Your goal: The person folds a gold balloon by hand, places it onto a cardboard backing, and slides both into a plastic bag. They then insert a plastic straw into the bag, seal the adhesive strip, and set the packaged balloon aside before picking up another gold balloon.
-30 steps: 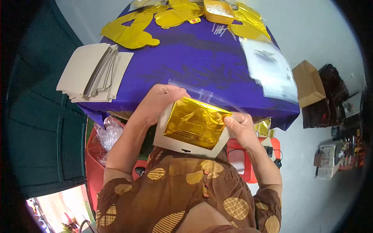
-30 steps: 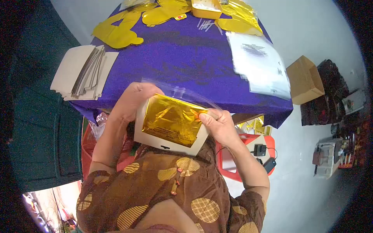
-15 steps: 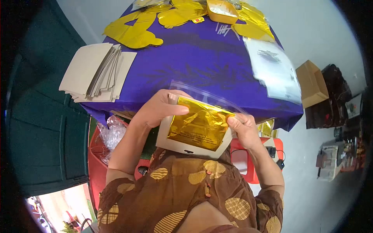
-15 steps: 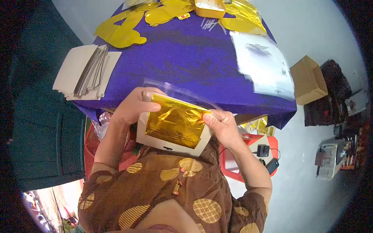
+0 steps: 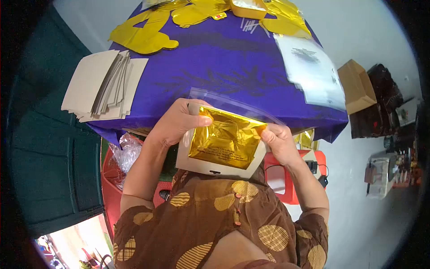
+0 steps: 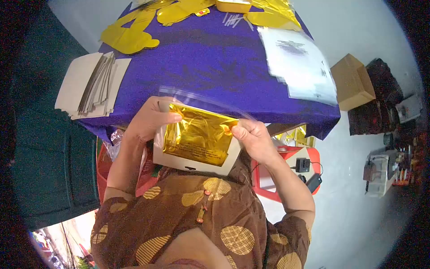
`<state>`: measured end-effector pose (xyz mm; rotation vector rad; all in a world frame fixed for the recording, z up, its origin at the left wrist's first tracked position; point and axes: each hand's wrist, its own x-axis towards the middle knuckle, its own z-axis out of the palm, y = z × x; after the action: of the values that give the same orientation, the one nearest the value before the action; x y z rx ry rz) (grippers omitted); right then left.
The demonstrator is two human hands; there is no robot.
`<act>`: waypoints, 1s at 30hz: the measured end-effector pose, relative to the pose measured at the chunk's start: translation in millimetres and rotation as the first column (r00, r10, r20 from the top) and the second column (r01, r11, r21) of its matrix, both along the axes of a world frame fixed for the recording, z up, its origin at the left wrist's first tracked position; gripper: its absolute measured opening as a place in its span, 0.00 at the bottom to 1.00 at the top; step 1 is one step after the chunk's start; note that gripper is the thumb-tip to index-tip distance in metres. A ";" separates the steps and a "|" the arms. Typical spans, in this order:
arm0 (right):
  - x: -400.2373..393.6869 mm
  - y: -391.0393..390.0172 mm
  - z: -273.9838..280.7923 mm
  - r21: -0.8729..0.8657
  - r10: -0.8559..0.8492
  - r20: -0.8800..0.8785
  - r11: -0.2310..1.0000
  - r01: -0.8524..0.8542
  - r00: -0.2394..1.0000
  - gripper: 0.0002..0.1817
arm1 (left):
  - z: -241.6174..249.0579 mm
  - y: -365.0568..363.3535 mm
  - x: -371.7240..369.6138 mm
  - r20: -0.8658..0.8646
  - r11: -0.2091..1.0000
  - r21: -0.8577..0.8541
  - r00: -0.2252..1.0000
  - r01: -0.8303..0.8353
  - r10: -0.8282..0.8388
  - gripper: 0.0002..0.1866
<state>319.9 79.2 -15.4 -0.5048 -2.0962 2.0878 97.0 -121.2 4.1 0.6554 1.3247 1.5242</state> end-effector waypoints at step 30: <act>-104.4 -33.2 94.3 0.960 0.369 -0.264 0.008 0.281 0.891 0.08 | 36.3 26.1 12.3 -0.246 0.991 0.054 0.964 0.119 -0.102 0.13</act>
<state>215.5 45.9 78.8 0.3172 -2.5053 0.0442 109.2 -95.1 40.4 0.9686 1.3964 1.4371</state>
